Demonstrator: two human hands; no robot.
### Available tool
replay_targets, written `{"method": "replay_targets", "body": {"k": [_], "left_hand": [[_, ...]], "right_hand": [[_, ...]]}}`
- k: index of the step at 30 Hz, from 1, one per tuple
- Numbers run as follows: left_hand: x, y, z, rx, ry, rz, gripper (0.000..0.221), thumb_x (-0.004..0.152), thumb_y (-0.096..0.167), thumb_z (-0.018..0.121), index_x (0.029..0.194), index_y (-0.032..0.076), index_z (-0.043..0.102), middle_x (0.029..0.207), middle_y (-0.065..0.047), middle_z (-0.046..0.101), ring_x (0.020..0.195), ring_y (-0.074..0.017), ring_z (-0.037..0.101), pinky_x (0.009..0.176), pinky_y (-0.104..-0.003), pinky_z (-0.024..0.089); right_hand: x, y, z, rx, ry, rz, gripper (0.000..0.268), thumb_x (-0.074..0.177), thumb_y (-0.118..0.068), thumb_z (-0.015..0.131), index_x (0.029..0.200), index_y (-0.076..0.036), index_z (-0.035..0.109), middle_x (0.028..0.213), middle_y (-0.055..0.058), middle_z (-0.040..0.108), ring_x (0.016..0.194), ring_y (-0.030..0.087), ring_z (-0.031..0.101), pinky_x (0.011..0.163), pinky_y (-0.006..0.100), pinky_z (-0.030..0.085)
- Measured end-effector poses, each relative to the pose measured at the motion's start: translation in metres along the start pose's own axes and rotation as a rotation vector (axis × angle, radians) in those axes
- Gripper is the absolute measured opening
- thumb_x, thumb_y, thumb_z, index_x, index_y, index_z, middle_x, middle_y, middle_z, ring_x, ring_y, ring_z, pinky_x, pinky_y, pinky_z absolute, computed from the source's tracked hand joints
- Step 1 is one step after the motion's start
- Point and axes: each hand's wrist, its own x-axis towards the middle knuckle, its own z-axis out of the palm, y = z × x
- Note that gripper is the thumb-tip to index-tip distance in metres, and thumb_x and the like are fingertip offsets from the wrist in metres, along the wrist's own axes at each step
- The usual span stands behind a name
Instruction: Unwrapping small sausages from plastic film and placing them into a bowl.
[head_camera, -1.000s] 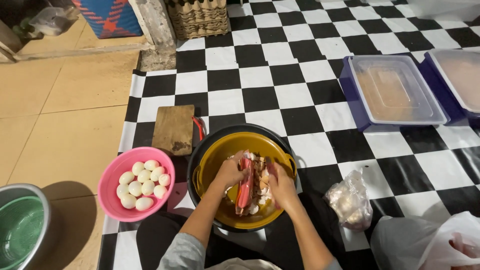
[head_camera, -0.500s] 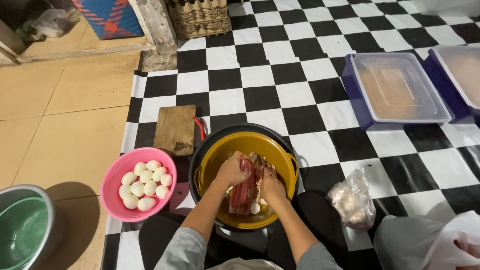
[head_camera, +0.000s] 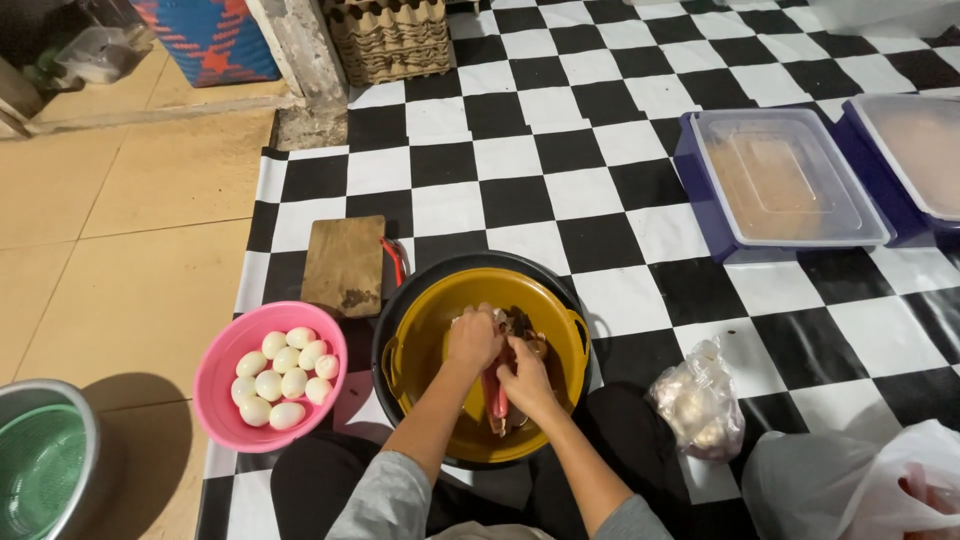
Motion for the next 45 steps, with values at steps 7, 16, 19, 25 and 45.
{"method": "replay_targets", "body": {"k": [7, 16, 19, 25, 45], "left_hand": [[0.016, -0.018, 0.037, 0.132, 0.258, 0.123, 0.016, 0.088, 0.020, 0.064, 0.095, 0.006, 0.059, 0.086, -0.018, 0.068, 0.078, -0.0429, 0.075, 0.068, -0.048, 0.063], [0.012, -0.021, 0.041, 0.144, 0.331, 0.148, 0.012, 0.092, 0.019, 0.058, 0.092, 0.008, 0.062, 0.078, -0.018, 0.071, 0.074, -0.0416, 0.076, 0.067, -0.051, 0.061], [0.002, -0.021, 0.028, 0.006, 0.246, 0.018, 0.018, 0.095, 0.025, 0.057, 0.097, 0.007, 0.057, 0.080, -0.020, 0.072, 0.079, -0.0420, 0.075, 0.072, -0.050, 0.062], [-0.009, -0.020, 0.010, 0.072, -0.051, -0.209, 0.034, 0.091, 0.015, 0.057, 0.116, 0.003, 0.038, 0.098, -0.021, 0.071, 0.092, -0.0414, 0.075, 0.081, -0.050, 0.060], [-0.090, -0.056, 0.037, -0.623, -0.198, -0.377, 0.056, 0.086, 0.019, 0.057, 0.140, 0.001, 0.060, 0.115, -0.021, 0.074, 0.115, -0.0380, 0.069, 0.091, -0.049, 0.058]], "right_hand": [[0.008, -0.012, 0.002, 0.012, -0.032, 0.080, 0.052, 0.095, -0.016, 0.055, 0.145, -0.004, 0.049, 0.145, 0.025, 0.054, 0.138, 0.039, 0.050, 0.113, 0.046, 0.045], [0.021, -0.023, 0.001, -0.201, 0.042, 0.087, 0.036, 0.096, -0.014, 0.056, 0.129, -0.001, 0.062, 0.125, 0.024, 0.067, 0.121, 0.037, 0.064, 0.100, 0.045, 0.056], [0.031, -0.010, 0.014, -0.299, 0.011, 0.083, 0.030, 0.094, -0.013, 0.057, 0.120, -0.001, 0.066, 0.119, 0.024, 0.071, 0.115, 0.040, 0.067, 0.098, 0.049, 0.057], [0.031, -0.015, 0.022, -0.316, -0.153, 0.309, 0.049, 0.103, -0.015, 0.036, 0.151, -0.017, 0.043, 0.152, 0.010, 0.051, 0.139, 0.033, 0.049, 0.106, 0.060, 0.047], [0.008, 0.001, 0.054, -0.606, -0.306, 0.006, 0.049, 0.089, -0.019, 0.060, 0.130, 0.008, 0.053, 0.126, 0.034, 0.061, 0.110, 0.052, 0.066, 0.094, 0.056, 0.054]]}}
